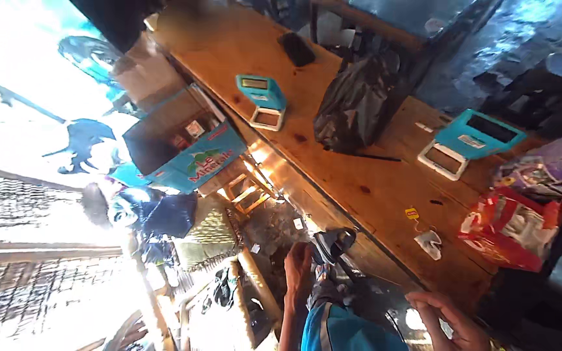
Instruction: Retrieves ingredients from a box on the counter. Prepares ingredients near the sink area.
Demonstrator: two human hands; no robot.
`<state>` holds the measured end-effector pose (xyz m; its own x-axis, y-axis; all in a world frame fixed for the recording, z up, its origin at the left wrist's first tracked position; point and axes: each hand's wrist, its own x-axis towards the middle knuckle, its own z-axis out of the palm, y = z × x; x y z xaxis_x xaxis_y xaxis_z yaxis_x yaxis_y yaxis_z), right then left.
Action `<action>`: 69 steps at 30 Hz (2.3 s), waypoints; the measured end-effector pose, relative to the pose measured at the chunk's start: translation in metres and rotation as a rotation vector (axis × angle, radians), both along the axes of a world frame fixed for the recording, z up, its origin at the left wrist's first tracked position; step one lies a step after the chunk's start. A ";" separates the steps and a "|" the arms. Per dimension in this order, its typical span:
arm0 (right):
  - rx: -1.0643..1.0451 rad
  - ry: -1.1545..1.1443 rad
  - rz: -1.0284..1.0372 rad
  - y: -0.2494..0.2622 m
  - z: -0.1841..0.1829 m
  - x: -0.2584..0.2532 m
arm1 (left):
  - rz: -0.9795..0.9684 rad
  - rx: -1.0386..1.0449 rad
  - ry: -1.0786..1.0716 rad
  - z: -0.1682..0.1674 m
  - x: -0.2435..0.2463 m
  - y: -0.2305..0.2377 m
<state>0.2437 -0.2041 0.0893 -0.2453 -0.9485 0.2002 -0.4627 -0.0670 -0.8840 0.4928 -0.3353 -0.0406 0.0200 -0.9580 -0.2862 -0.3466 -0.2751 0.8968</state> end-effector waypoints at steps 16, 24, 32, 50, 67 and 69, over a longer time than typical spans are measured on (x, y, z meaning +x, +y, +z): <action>0.196 -0.147 0.402 -0.119 -0.051 0.123 | 0.207 -0.381 -0.393 0.096 0.271 -0.234; 0.240 -0.246 0.279 -0.348 -0.114 0.320 | 0.031 0.079 -0.718 0.023 0.484 -0.489; 0.484 -0.032 0.201 -0.447 -0.110 0.390 | -0.385 0.366 -0.818 -0.083 0.519 -0.606; 0.451 0.078 0.151 -0.504 -0.112 0.415 | -0.290 0.055 -0.608 -0.138 0.451 -0.640; 0.404 0.084 0.093 -0.527 -0.109 0.387 | -0.210 0.320 -0.622 -0.130 0.437 -0.646; 0.393 0.104 0.102 -0.530 -0.114 0.390 | -0.327 0.385 -0.689 -0.140 0.466 -0.635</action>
